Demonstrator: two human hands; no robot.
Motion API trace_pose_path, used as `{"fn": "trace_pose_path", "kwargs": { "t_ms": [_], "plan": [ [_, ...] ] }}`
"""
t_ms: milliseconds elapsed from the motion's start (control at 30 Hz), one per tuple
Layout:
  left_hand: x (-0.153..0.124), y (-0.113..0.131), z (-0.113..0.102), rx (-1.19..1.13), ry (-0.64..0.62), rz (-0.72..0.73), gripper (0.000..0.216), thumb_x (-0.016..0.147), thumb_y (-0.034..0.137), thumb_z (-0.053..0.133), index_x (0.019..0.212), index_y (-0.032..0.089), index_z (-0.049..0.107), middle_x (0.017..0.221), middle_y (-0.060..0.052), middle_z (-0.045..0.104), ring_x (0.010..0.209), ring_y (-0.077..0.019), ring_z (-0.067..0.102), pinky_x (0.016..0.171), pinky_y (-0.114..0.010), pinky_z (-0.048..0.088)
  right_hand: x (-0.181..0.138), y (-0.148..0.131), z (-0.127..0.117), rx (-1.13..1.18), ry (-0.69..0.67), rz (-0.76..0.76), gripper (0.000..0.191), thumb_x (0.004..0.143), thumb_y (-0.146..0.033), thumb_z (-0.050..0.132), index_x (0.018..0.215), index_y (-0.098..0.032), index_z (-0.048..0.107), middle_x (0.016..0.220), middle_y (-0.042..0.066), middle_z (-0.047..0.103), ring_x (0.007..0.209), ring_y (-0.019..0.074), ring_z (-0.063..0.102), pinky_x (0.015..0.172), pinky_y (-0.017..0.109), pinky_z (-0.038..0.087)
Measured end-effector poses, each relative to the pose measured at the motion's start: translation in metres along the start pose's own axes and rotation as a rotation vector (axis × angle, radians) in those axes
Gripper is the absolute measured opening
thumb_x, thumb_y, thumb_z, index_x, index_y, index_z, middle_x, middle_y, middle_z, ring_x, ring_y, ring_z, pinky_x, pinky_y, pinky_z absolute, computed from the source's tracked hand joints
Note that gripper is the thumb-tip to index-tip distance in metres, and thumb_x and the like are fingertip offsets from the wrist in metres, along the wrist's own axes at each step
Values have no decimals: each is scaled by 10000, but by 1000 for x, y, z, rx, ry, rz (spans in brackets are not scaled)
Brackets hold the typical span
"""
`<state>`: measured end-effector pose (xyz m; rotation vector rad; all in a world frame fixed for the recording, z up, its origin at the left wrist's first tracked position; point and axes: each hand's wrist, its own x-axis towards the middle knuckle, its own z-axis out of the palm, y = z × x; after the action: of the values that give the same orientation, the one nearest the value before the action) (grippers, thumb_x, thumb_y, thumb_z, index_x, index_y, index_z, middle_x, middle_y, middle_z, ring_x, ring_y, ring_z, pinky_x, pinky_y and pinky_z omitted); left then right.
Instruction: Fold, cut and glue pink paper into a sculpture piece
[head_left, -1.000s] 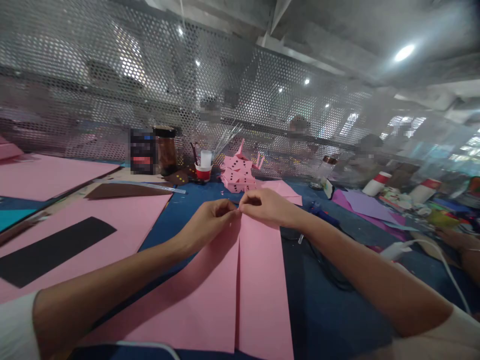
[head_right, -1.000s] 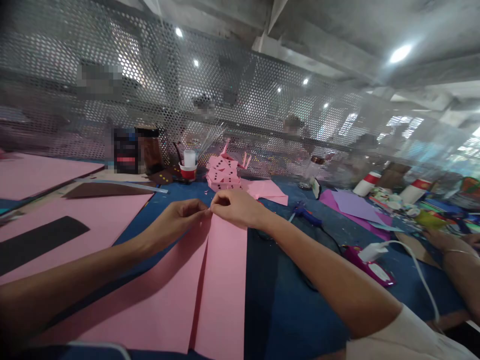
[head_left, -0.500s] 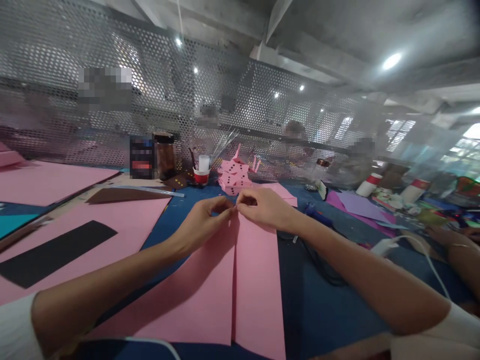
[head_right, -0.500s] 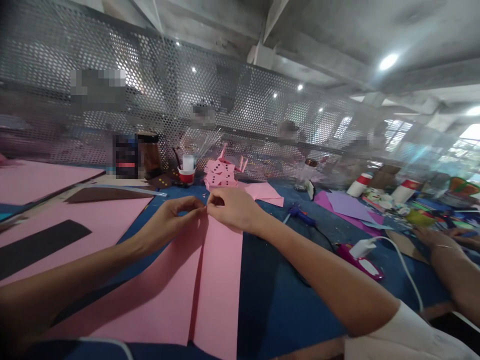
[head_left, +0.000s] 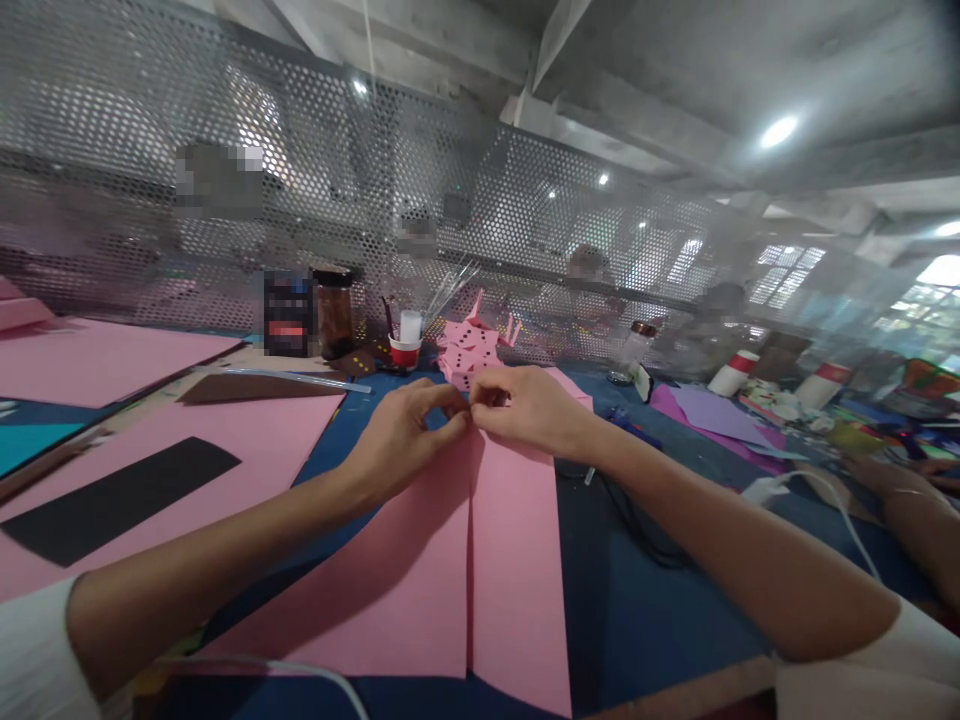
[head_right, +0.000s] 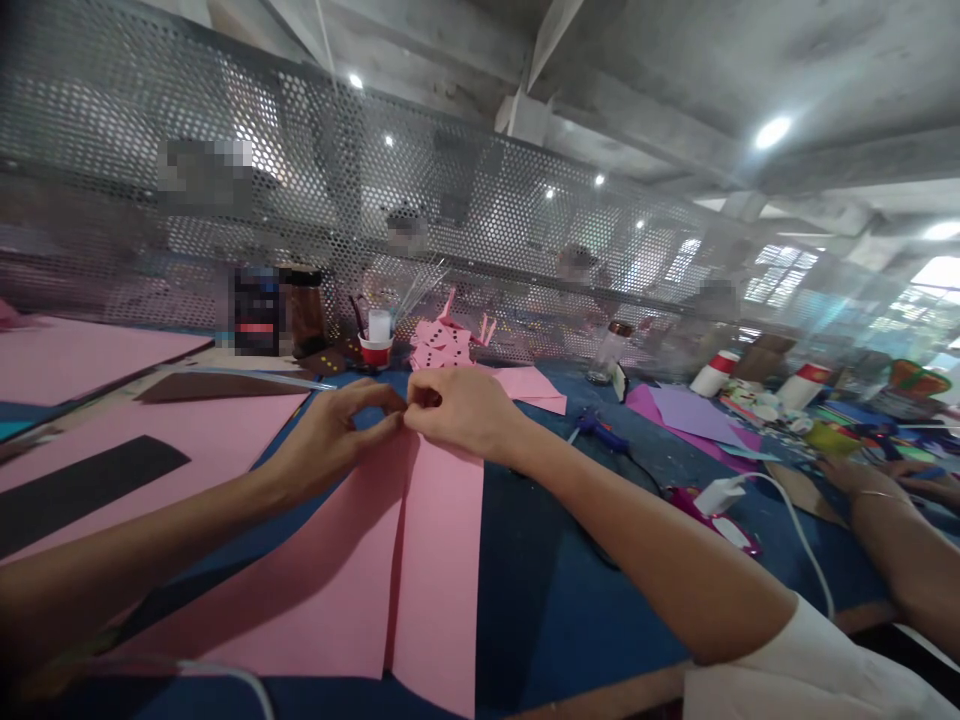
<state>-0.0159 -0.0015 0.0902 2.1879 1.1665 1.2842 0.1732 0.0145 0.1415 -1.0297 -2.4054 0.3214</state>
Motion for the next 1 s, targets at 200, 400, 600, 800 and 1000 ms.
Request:
{"fn": "trace_pose_path", "kwargs": {
  "t_ms": [200,400,600,800,1000],
  "plan": [
    [-2,-3,4,65,60,43,172,841,302,577,746,210,687,804,-28,661,819,-214,591,767,-331,422,4,6,4,123,-17,7,97,803,-146,586,716,-186,599,705,-39,588,681,114,527,649,247,369],
    [0,-5,4,62,58,-25,195,871,335,556,762,206,653,790,-11,673,816,-209,599,760,-308,417,5,13,11,242,-9,70,120,876,-175,599,777,-173,666,748,-20,645,724,123,584,677,247,426],
    [5,-32,12,70,-10,-129,313,961,428,500,842,200,678,818,-9,715,793,-205,640,689,-274,447,-16,56,30,354,146,265,183,913,-297,657,1039,-167,682,1040,65,738,937,165,685,868,306,506],
    [-6,-64,29,225,-123,-49,364,895,361,612,1208,187,679,1299,-142,687,1218,-340,601,1005,-451,459,-46,105,74,222,133,385,184,913,-289,614,1056,-183,662,718,-38,606,668,150,595,639,256,435],
    [-36,-68,41,354,-387,114,318,937,230,537,1196,237,720,1266,-90,747,1262,-317,615,1100,-489,389,-53,107,90,98,110,424,172,909,-233,594,1066,-227,663,700,-50,605,620,145,562,609,252,355]
  ]
}}
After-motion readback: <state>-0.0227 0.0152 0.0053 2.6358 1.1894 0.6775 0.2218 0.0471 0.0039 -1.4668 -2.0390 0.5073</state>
